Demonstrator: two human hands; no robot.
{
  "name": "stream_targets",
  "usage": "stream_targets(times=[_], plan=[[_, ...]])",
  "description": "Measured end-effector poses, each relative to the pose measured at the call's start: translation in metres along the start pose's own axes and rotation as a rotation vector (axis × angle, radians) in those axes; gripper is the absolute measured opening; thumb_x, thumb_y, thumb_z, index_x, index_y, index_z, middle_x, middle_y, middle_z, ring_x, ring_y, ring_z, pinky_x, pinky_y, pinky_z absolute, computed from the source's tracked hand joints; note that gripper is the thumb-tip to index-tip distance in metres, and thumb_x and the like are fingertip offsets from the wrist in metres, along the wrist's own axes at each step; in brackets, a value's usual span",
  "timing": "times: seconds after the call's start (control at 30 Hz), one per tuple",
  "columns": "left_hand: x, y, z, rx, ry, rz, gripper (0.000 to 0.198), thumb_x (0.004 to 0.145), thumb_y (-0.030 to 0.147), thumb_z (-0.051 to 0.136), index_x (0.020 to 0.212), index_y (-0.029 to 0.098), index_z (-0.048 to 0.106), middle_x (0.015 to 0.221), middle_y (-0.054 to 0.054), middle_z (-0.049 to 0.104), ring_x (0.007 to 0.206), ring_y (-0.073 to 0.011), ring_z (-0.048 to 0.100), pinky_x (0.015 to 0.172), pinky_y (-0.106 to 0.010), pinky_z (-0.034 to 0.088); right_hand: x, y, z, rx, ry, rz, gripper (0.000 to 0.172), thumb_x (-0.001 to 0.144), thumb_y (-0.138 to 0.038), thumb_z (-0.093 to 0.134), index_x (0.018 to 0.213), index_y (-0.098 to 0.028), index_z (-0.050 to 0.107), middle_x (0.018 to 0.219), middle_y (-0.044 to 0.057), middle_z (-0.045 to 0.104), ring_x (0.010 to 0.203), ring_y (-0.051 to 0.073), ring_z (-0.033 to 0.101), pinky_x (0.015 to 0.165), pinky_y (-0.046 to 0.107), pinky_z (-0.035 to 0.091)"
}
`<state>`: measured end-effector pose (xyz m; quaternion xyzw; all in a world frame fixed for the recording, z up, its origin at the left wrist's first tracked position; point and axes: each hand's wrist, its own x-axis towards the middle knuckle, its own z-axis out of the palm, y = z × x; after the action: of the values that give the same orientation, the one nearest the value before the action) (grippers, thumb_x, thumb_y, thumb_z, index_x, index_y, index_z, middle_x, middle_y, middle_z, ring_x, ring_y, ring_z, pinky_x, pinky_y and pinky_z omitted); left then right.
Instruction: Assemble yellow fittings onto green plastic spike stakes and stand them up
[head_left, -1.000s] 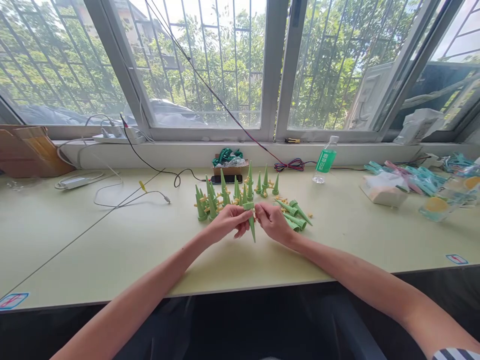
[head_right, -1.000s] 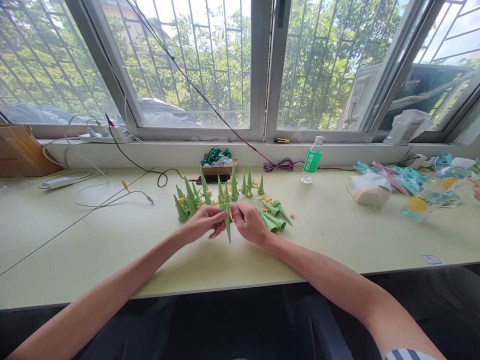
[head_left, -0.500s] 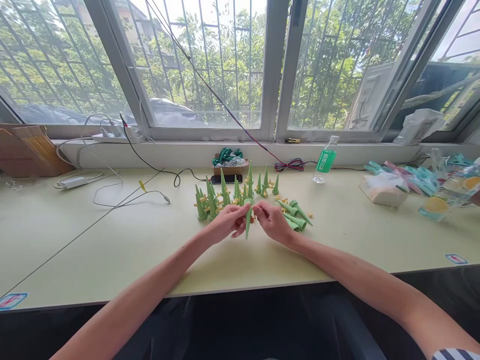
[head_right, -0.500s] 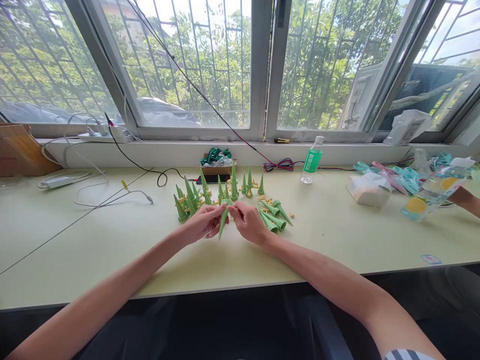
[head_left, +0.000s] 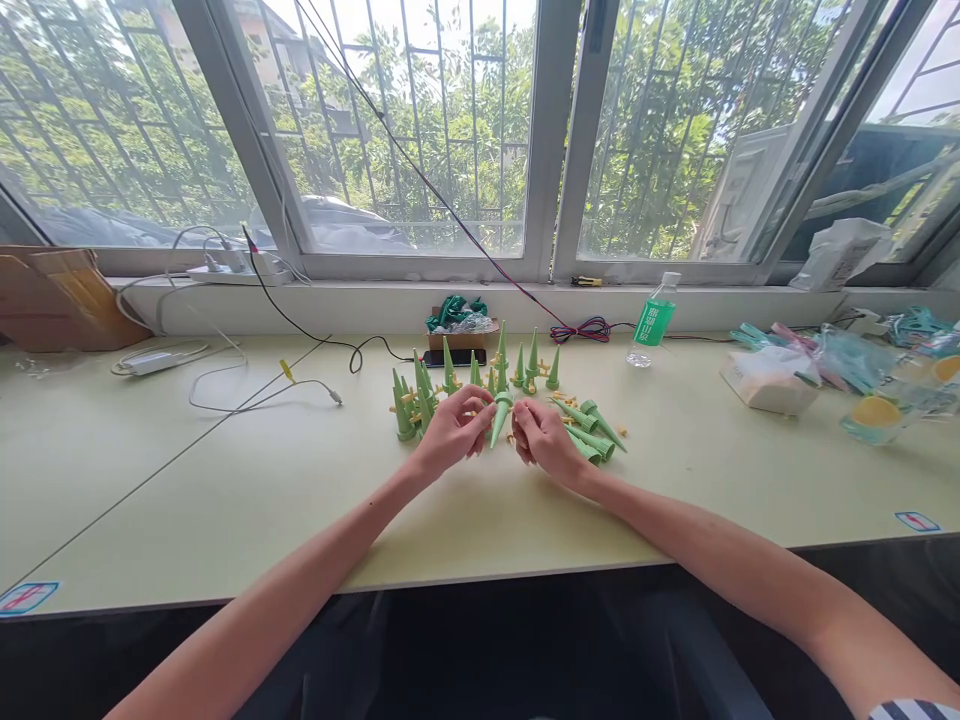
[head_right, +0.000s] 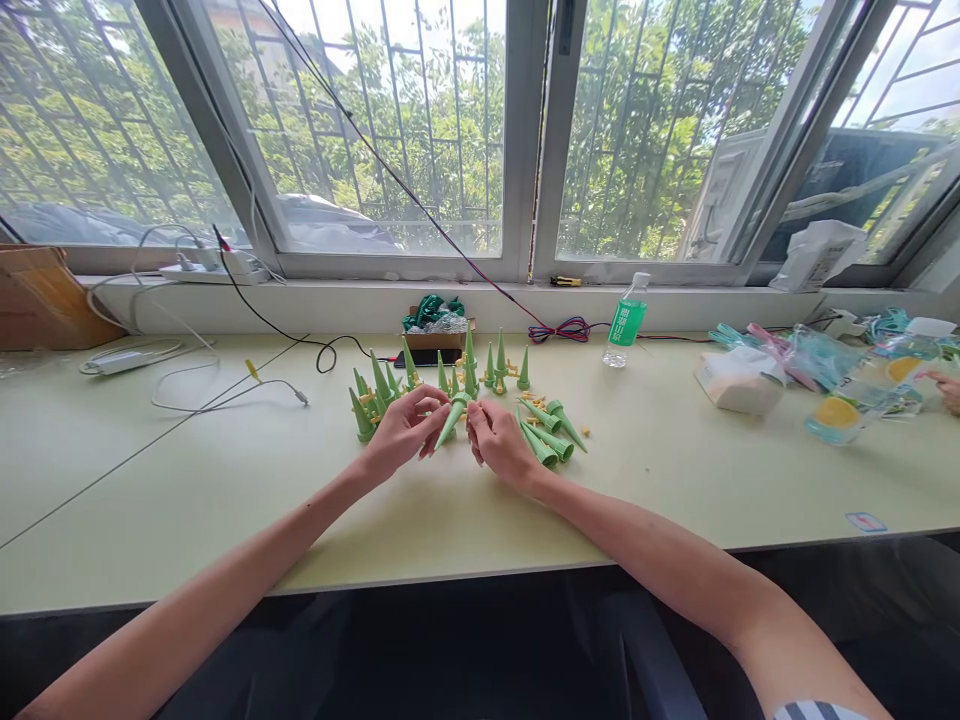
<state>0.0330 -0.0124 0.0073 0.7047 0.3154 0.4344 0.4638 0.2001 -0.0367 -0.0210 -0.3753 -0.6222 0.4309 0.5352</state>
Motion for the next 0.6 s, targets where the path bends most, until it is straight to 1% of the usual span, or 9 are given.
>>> stream_targets(times=[0.1,0.2,0.3,0.4,0.53,0.6], plan=[[0.000,-0.001,-0.001,0.021,-0.024,0.029,0.036,0.084,0.045,0.063,0.106,0.019,0.054,0.072,0.003,0.056,0.039,-0.0050,0.049,0.035,-0.018,0.036,0.002,0.000,-0.001,0.093,-0.005,0.050,0.041,0.092,-0.054,0.043,0.067,-0.022,0.038,0.050,-0.008,0.034,0.034,0.007,0.036,0.035,0.023,0.029],[0.000,-0.002,-0.002,0.076,-0.048,0.035,0.040,0.085,0.048,0.060,0.110,0.017,0.058,0.078,0.000,0.058,0.042,-0.0049,0.049,0.037,-0.018,0.038,0.004,0.000,-0.002,0.176,-0.008,0.102,0.042,0.092,-0.052,0.045,0.064,-0.022,0.034,0.048,-0.009,0.030,0.033,0.007,0.034,0.034,0.022,0.025],[-0.001,-0.003,-0.003,0.115,-0.071,0.030,0.043,0.084,0.050,0.059,0.111,0.017,0.060,0.082,-0.002,0.060,0.045,-0.0055,0.050,0.040,-0.019,0.041,0.007,0.000,-0.004,0.275,-0.024,0.174,0.041,0.090,-0.048,0.048,0.062,-0.022,0.032,0.046,-0.009,0.027,0.033,0.007,0.032,0.034,0.022,0.022],[-0.001,-0.006,-0.003,0.148,-0.085,0.023,0.044,0.082,0.051,0.061,0.111,0.017,0.061,0.083,-0.002,0.060,0.046,-0.0061,0.050,0.041,-0.020,0.041,0.009,0.001,-0.005,0.402,-0.039,0.271,0.042,0.089,-0.045,0.049,0.060,-0.023,0.028,0.043,-0.010,0.024,0.032,0.007,0.027,0.034,0.022,0.018],[0.000,-0.013,-0.003,0.204,-0.048,0.020,0.043,0.080,0.051,0.063,0.107,0.017,0.062,0.078,-0.001,0.059,0.045,-0.0063,0.047,0.039,-0.020,0.037,0.011,-0.002,-0.006,0.492,-0.057,0.394,0.043,0.090,-0.040,0.046,0.058,-0.023,0.023,0.039,-0.009,0.023,0.031,0.007,0.023,0.034,0.022,0.013],[0.001,-0.016,-0.003,0.234,-0.027,0.031,0.039,0.081,0.051,0.063,0.100,0.017,0.062,0.075,-0.001,0.058,0.044,-0.0063,0.046,0.039,-0.020,0.035,0.010,-0.003,-0.006,0.506,-0.076,0.439,0.043,0.090,-0.039,0.045,0.057,-0.023,0.021,0.039,-0.009,0.023,0.032,0.007,0.023,0.035,0.022,0.012]])
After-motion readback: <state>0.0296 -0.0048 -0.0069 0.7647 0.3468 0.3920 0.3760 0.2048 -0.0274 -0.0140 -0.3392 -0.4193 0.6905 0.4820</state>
